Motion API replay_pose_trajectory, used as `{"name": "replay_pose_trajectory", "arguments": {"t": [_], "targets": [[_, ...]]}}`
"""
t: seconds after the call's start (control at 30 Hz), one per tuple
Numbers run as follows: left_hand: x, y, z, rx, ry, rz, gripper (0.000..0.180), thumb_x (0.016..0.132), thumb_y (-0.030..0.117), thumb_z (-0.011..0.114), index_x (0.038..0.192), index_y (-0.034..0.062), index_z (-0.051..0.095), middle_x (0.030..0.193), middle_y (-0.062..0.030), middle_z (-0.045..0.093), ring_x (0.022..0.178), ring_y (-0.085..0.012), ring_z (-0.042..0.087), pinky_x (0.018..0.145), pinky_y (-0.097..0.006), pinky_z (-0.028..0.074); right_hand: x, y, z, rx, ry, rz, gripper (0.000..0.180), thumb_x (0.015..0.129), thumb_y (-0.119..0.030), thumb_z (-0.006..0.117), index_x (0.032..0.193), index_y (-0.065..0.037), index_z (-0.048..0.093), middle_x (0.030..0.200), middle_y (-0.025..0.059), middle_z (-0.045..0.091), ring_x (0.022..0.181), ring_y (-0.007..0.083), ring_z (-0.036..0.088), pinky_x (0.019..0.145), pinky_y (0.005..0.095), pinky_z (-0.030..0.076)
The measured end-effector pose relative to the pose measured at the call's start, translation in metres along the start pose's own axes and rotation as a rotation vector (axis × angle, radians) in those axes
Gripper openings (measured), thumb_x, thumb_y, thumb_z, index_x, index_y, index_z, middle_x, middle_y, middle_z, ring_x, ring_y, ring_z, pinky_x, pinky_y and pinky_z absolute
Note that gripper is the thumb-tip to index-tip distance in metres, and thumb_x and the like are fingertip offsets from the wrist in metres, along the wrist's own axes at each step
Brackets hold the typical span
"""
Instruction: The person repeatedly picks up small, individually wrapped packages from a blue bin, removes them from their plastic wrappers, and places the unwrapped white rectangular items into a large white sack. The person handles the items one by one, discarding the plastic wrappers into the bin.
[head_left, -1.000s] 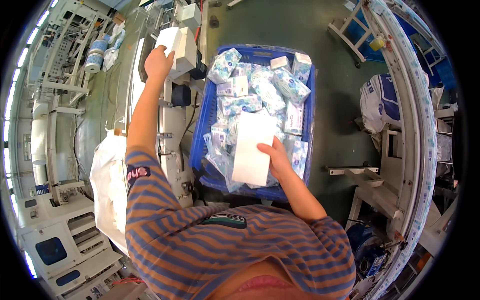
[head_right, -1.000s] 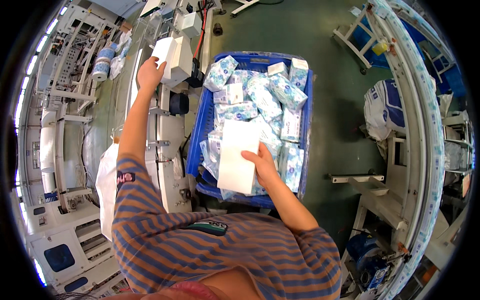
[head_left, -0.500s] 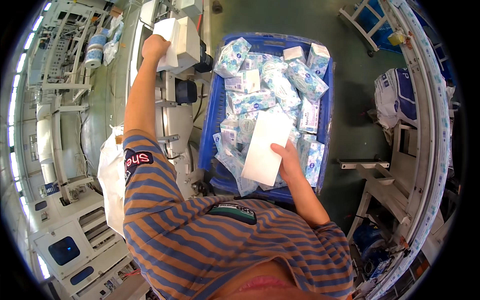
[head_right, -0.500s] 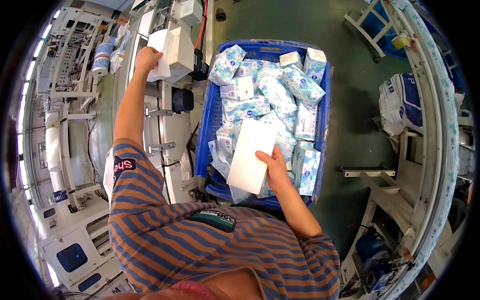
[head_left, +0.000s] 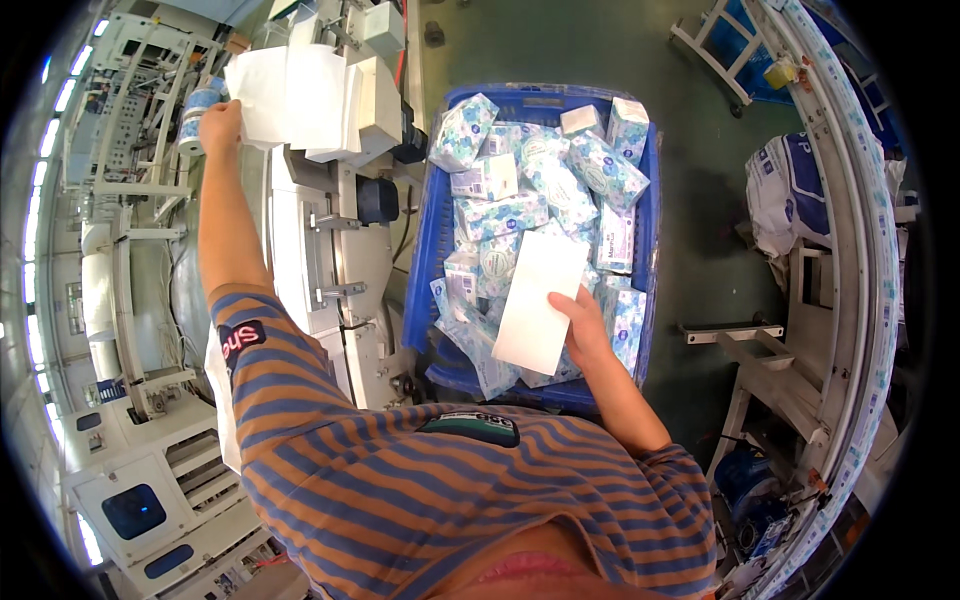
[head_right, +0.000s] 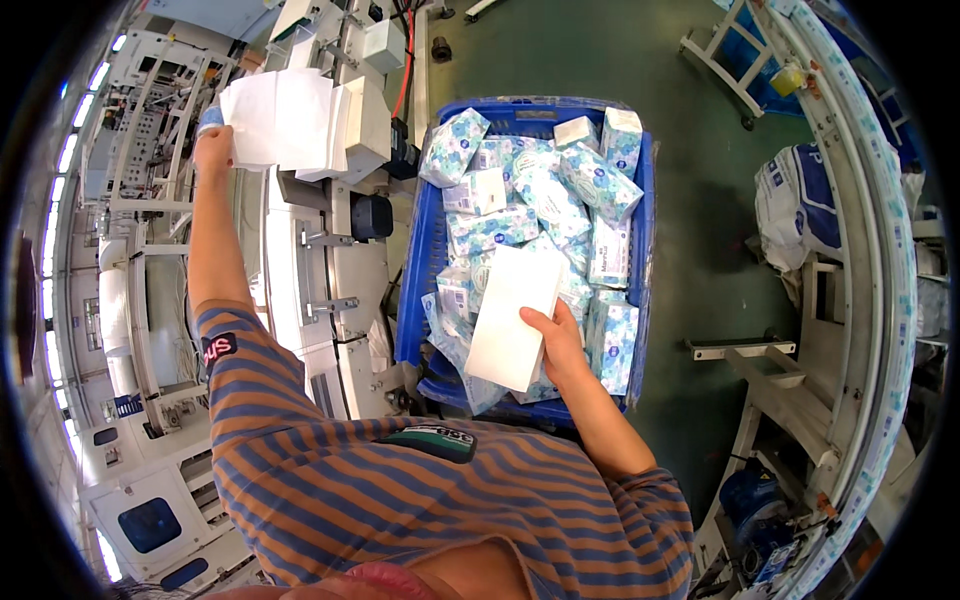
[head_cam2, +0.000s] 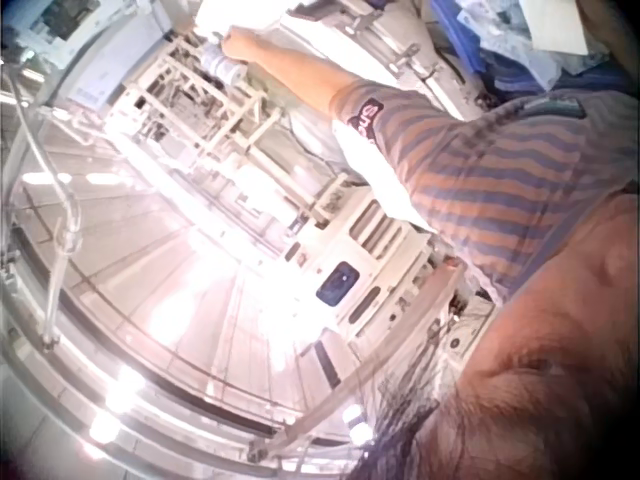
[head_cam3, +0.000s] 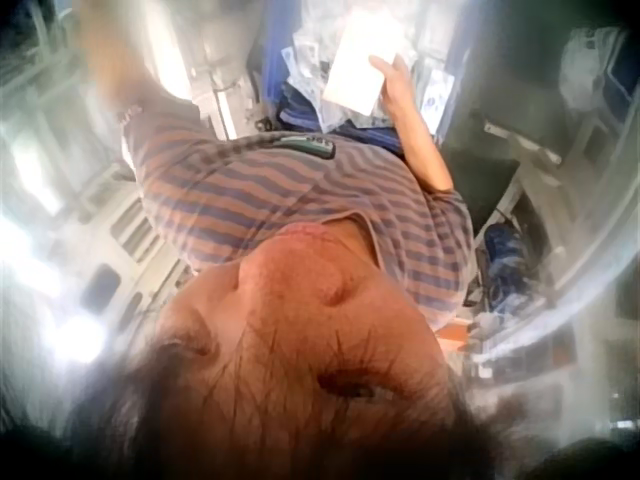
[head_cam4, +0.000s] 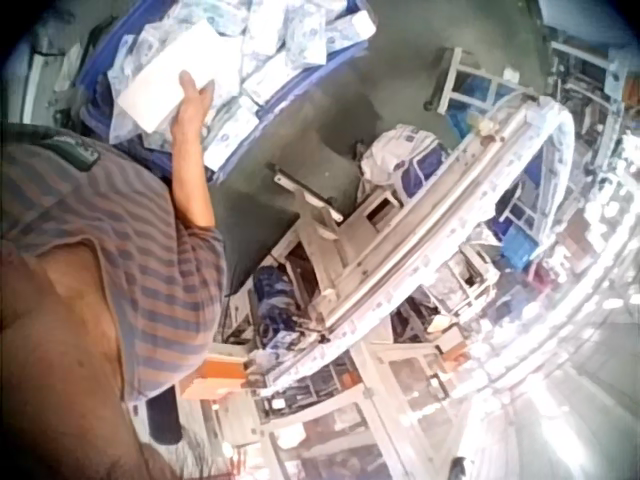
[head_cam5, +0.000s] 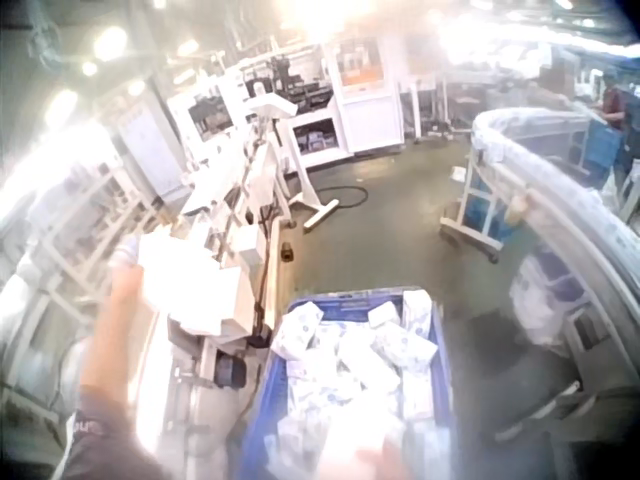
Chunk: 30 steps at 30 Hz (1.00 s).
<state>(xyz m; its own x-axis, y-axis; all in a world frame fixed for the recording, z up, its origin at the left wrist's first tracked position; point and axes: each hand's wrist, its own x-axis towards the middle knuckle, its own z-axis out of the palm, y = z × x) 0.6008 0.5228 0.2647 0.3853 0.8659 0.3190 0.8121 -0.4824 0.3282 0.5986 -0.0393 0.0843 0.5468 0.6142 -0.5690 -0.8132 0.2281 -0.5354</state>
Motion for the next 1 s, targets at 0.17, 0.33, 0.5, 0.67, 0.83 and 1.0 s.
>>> {"name": "replay_pose_trajectory", "arguments": {"t": [0.17, 0.33, 0.5, 0.67, 0.83, 1.0], "targets": [[-0.027, 0.011, -0.078, -0.406, 0.034, -0.022, 0.027, 0.072, 0.027, 0.06, 0.085, 0.0035, 0.061, 0.069, -0.0012, 0.057, 0.057, -0.0122, 0.053, 0.046, -0.027, 0.042, -0.015, -0.006, 0.01, 0.0, -0.071, 0.046, 0.04, 0.078, -0.013, 0.055, 0.114, 0.002, 0.044, 0.104, 0.0122, 0.054, 0.094, 0.021, 0.054, 0.08, 0.0323, 0.044], [-0.102, 0.024, -0.145, -0.909, -0.151, 0.011, 0.019, 0.078, 0.019, 0.055, 0.084, 0.0011, 0.057, 0.072, -0.0027, 0.056, 0.062, -0.0114, 0.054, 0.056, -0.024, 0.044, -0.029, -0.005, 0.026, 0.111, -0.303, 0.143, 0.039, 0.078, -0.014, 0.056, 0.111, 0.003, 0.043, 0.101, 0.0133, 0.055, 0.091, 0.0214, 0.057, 0.077, 0.0318, 0.047], [-0.273, 0.065, -0.187, -1.333, -0.448, -0.397, 0.021, 0.081, 0.016, 0.051, 0.093, -0.0005, 0.056, 0.089, -0.0092, 0.061, 0.08, -0.0172, 0.059, 0.071, -0.03, 0.049, -0.034, 0.034, 0.04, 0.266, -0.457, 0.249, 0.042, 0.078, -0.016, 0.055, 0.113, 0.004, 0.044, 0.104, 0.015, 0.056, 0.091, 0.0257, 0.058, 0.078, 0.0368, 0.048], [-0.413, 0.053, -0.196, -1.509, -0.56, -0.519, 0.03, 0.082, 0.016, 0.049, 0.104, -0.0029, 0.054, 0.096, -0.0115, 0.06, 0.086, -0.0195, 0.059, 0.076, -0.031, 0.049, -0.074, 0.054, 0.055, 0.263, -0.44, 0.518, 0.044, 0.082, -0.019, 0.052, 0.118, 0.004, 0.04, 0.112, 0.0157, 0.052, 0.103, 0.0269, 0.052, 0.09, 0.0393, 0.041], [-0.475, 0.042, -0.185, -1.197, -0.686, -0.354, 0.022, 0.082, 0.015, 0.044, 0.096, 0.0005, 0.053, 0.085, -0.0056, 0.059, 0.075, -0.0119, 0.055, 0.069, -0.023, 0.045, -0.099, 0.051, 0.052, 0.029, -0.354, 0.406, 0.036, 0.084, -0.017, 0.051, 0.113, 0.003, 0.046, 0.109, 0.0144, 0.054, 0.093, 0.0235, 0.057, 0.077, 0.0339, 0.047], [-0.493, 0.037, -0.18, -0.932, -0.911, -0.167, 0.018, 0.084, 0.021, 0.044, 0.09, 0.0053, 0.052, 0.08, 0.0003, 0.056, 0.074, -0.007, 0.052, 0.061, -0.019, 0.043, -0.12, 0.041, 0.053, 0.089, -0.381, 0.143, 0.027, 0.087, -0.015, 0.043, 0.104, 0.005, 0.05, 0.093, 0.0138, 0.059, 0.074, 0.0228, 0.062, 0.059, 0.0342, 0.053]]}}
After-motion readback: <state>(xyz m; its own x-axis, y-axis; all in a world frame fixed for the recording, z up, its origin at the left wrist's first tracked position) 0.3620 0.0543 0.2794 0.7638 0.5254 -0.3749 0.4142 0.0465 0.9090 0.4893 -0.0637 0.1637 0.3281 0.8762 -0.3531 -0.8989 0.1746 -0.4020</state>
